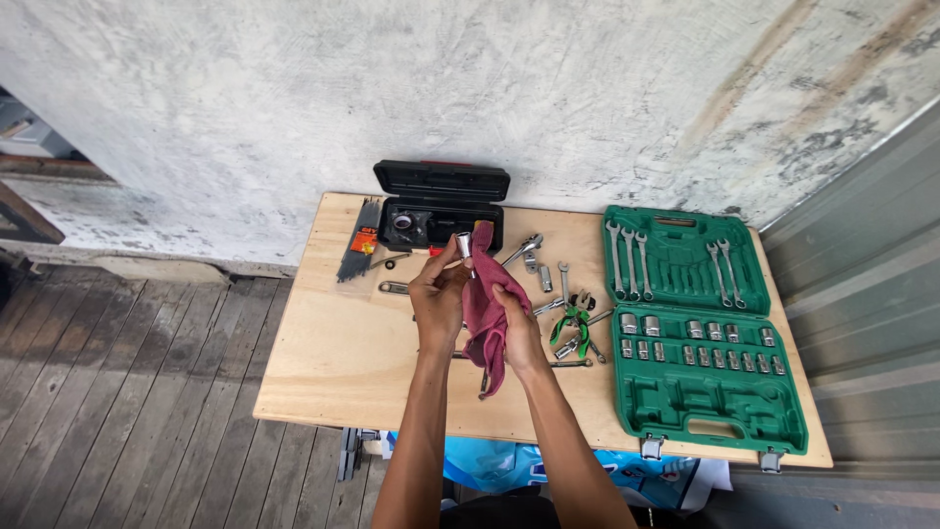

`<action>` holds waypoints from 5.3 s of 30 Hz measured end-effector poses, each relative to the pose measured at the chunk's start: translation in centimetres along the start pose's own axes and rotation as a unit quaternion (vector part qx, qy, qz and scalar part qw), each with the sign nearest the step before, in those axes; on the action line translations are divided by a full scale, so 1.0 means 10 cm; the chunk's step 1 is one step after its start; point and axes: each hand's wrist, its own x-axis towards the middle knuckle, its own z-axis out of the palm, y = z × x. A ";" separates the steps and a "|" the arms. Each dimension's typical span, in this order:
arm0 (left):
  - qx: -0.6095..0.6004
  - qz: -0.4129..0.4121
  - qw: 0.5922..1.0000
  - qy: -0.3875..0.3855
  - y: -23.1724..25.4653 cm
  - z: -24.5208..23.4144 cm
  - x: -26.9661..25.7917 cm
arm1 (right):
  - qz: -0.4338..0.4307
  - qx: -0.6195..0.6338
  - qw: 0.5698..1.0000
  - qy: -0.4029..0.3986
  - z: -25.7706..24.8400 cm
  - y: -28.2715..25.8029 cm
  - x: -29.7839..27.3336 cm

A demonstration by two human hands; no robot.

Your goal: The person selects various metal sockets and wrenches from a green tool case, wipes them individually with a purple cloth, and places them back into the case or onto the wooden workbench.

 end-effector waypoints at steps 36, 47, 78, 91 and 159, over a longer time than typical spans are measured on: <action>-0.010 -0.123 0.981 0.148 -0.36 -3.06 -0.09 | 0.021 -0.383 0.898 -0.216 1.08 2.38 0.60; -0.043 -0.097 0.994 0.026 -0.16 -2.33 0.00 | -0.168 -0.475 0.802 -0.320 1.54 0.91 0.28; -0.070 -0.115 0.942 -0.308 -0.23 0.96 0.16 | -0.251 -0.508 0.824 0.005 -0.51 -1.40 -0.20; -0.005 -0.171 0.898 -0.405 -0.79 2.34 -0.47 | -0.252 -0.478 0.829 0.146 -1.93 -1.97 -0.59; 0.413 0.080 0.788 -0.450 -3.22 2.54 -2.02 | 0.042 -0.498 0.829 0.252 -4.51 -0.47 -0.86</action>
